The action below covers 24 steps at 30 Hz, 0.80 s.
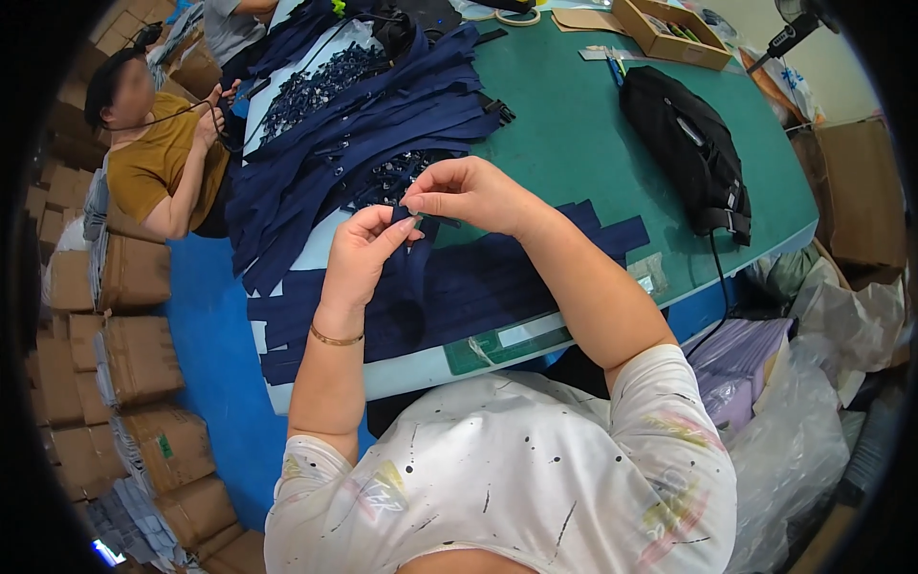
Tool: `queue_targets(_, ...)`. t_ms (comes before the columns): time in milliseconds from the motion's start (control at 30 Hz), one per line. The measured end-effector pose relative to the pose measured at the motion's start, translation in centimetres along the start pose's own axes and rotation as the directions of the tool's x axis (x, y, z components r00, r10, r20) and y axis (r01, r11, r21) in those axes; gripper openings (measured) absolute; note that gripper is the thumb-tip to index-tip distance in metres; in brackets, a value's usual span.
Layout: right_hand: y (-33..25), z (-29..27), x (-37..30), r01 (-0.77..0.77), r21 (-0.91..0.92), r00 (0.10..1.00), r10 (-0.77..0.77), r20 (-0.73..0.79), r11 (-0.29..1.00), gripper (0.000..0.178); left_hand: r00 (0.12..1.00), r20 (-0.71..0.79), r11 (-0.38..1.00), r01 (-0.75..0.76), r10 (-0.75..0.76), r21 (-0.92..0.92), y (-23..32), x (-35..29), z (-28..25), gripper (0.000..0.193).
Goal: Assembling metal zipper sliders onto navy blue fabric strips.
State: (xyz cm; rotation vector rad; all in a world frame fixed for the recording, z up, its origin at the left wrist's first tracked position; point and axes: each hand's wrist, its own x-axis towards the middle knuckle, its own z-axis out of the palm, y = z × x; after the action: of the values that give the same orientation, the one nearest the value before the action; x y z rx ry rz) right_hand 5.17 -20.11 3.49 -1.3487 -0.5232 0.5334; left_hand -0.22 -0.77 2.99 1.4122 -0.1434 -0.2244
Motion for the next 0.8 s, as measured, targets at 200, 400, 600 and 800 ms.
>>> queue_targets(200, 0.7, 0.4, 0.6, 0.064, -0.05, 0.984, -0.072, -0.165, 0.997, 0.023, 0.985, -0.077, 0.984, -0.158, 0.152, -0.076, -0.5, 0.5, 0.4, 0.028)
queue_targets(400, 2.1, -0.8, 1.0, -0.253, 0.038, 0.957, 0.256, -0.14, 0.967, 0.029, 0.96, -0.125, 0.967, -0.254, 0.251, -0.011, 0.4, 0.3, 0.8, 0.032)
queue_targets(600, 3.2, 0.9, 0.8, -0.178, 0.251, 0.98, 0.194, -0.039, 0.951, 0.023, 0.943, -0.229, 0.969, -0.245, 0.24, 0.009, -0.8, 1.0, 0.0, 0.026)
queue_targets(800, 1.8, 1.5, 0.9, -0.254, 0.292, 0.938, 0.308, -0.158, 0.922, 0.034, 0.909, -0.343, 0.967, -0.254, 0.237, -0.007, -0.5, 1.5, -1.0, 0.025)
